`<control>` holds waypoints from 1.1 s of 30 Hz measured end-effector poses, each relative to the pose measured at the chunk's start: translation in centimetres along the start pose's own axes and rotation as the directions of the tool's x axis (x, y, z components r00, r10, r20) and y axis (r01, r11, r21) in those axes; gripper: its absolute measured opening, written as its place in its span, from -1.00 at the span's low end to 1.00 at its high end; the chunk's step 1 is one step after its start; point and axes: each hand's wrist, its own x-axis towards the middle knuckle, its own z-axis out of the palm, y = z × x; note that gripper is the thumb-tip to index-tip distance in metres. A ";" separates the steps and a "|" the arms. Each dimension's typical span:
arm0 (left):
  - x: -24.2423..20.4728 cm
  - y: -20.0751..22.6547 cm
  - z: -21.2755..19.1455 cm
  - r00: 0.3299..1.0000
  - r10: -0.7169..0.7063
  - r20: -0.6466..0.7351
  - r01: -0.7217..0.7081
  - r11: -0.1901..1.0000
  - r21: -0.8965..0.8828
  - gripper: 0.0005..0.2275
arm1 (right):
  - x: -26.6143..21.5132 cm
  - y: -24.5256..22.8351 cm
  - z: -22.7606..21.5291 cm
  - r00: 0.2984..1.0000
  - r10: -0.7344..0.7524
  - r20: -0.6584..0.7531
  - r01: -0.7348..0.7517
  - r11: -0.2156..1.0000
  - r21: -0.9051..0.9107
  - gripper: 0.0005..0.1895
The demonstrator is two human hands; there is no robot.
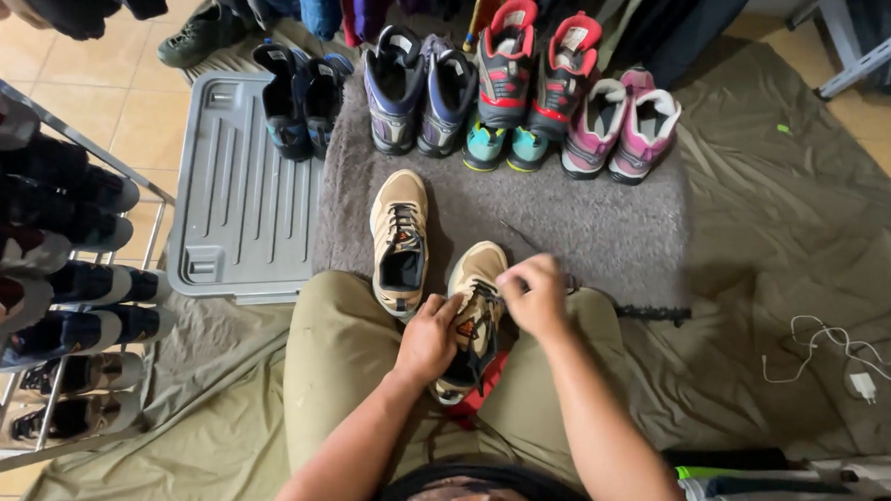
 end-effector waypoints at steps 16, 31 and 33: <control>0.0 -2.0 2.8 0.844 -0.406 0.351 0.378 0.914 0.148 -0.34 | -2.1 -1.5 2.9 0.696 0.545 0.467 -0.443 0.838 -0.318 -0.83; 0.7 -1.7 1.7 0.607 -0.554 0.569 0.725 0.679 -0.112 -0.48 | -0.8 0.4 -0.2 0.570 0.465 0.677 -0.818 0.244 0.521 -0.52; 1.1 -0.8 0.6 0.654 -0.553 0.516 0.709 0.686 -0.164 -0.55 | -0.8 0.8 -0.2 0.617 0.457 0.641 -0.779 0.233 0.583 -0.50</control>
